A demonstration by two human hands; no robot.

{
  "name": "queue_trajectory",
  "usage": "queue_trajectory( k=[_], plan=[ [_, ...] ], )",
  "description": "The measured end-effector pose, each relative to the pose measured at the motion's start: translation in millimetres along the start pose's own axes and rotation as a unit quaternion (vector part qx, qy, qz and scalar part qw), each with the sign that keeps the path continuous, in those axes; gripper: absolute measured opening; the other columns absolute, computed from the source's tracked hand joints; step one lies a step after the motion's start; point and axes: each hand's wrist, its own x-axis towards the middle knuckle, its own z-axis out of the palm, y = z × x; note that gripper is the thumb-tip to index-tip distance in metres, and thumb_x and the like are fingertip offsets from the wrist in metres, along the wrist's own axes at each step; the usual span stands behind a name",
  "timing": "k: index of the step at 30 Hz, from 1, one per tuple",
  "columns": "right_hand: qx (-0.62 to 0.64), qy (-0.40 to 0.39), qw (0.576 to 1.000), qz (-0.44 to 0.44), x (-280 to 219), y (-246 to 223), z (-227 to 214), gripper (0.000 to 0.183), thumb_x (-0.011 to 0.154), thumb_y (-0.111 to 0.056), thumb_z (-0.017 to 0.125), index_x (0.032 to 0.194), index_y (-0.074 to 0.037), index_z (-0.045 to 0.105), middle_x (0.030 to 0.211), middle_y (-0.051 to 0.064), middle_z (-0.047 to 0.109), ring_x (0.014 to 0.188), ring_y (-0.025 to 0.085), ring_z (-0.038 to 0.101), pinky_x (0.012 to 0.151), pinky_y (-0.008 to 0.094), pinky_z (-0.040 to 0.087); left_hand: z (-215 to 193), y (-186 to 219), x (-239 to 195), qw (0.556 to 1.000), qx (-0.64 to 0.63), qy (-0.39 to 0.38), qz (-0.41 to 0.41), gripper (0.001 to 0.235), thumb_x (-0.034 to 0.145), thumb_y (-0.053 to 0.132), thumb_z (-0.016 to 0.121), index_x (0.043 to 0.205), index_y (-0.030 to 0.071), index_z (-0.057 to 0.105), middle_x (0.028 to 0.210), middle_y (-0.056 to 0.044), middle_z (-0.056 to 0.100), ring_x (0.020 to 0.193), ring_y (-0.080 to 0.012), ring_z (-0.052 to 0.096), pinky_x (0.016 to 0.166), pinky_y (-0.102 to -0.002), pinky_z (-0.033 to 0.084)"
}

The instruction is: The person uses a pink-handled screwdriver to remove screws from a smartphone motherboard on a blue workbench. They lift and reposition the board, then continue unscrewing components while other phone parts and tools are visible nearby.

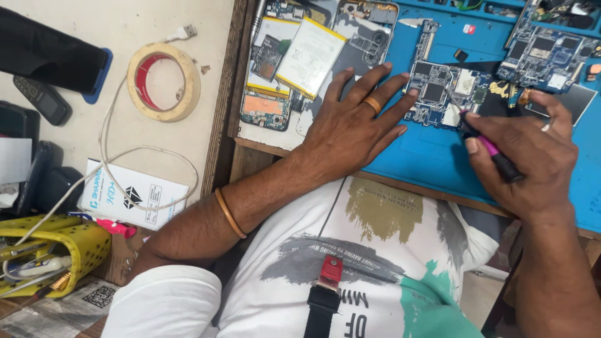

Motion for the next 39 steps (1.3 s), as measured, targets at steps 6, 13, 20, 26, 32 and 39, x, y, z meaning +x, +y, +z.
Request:
queue_trajectory(
  k=[6,13,20,26,32,39],
  plan=[
    [0.039,0.0,0.999,0.0,6,0,-3,0.008,0.106,-0.015,0.076,0.112,-0.01,0.079,0.097,0.004,0.077,0.09,0.013,0.073,0.123,0.035,0.034,2,-3,1,1.0,0.003,-0.003,0.004,0.048,0.108,0.041,0.062,0.148,0.016,0.056,0.154,-0.009,0.05,0.151,-0.028,0.034,0.119,-0.066,0.034],
    [0.092,-0.007,0.996,-0.002,-2,10,-1,0.01,0.106,-0.015,0.071,0.107,-0.007,0.078,0.094,0.006,0.077,0.09,0.014,0.074,0.124,0.035,0.036,5,-2,0,1.0,0.008,-0.019,0.003,0.049,0.108,0.044,0.06,0.149,0.016,0.056,0.155,-0.01,0.05,0.15,-0.0293,0.034,0.118,-0.067,0.033],
    [0.092,0.021,0.995,0.027,-4,12,2,0.01,0.11,-0.015,0.072,0.111,-0.006,0.078,0.094,0.006,0.077,0.093,0.015,0.075,0.123,0.034,0.037,-1,-1,1,1.0,-0.007,-0.019,0.007,0.043,0.106,0.041,0.062,0.145,0.023,0.06,0.156,-0.01,0.049,0.151,-0.031,0.032,0.12,-0.067,0.032],
    [0.086,0.006,0.996,0.005,-1,11,0,0.007,0.107,-0.013,0.072,0.106,-0.008,0.077,0.095,0.006,0.077,0.091,0.014,0.075,0.124,0.034,0.035,1,-2,0,1.0,-0.009,-0.025,0.007,0.042,0.106,0.041,0.062,0.144,0.022,0.061,0.156,-0.009,0.048,0.151,-0.031,0.031,0.121,-0.068,0.031],
    [0.098,-0.002,0.995,0.002,3,-2,3,0.012,0.101,-0.012,0.076,0.112,-0.008,0.079,0.096,0.006,0.077,0.09,0.015,0.074,0.121,0.035,0.035,-2,0,0,0.999,-0.014,-0.032,-0.001,0.043,0.106,0.042,0.061,0.145,0.023,0.06,0.156,-0.01,0.048,0.152,-0.0311,0.031,0.121,-0.068,0.03],
    [0.09,-0.012,0.995,0.028,2,6,-3,0.004,0.105,-0.013,0.074,0.107,-0.013,0.078,0.097,0.001,0.077,0.096,0.011,0.074,0.124,0.033,0.035,3,-1,0,1.0,-0.003,-0.029,0.009,0.043,0.107,0.043,0.06,0.145,0.024,0.059,0.156,-0.01,0.047,0.152,-0.031,0.03,0.121,-0.068,0.029]
  ],
)
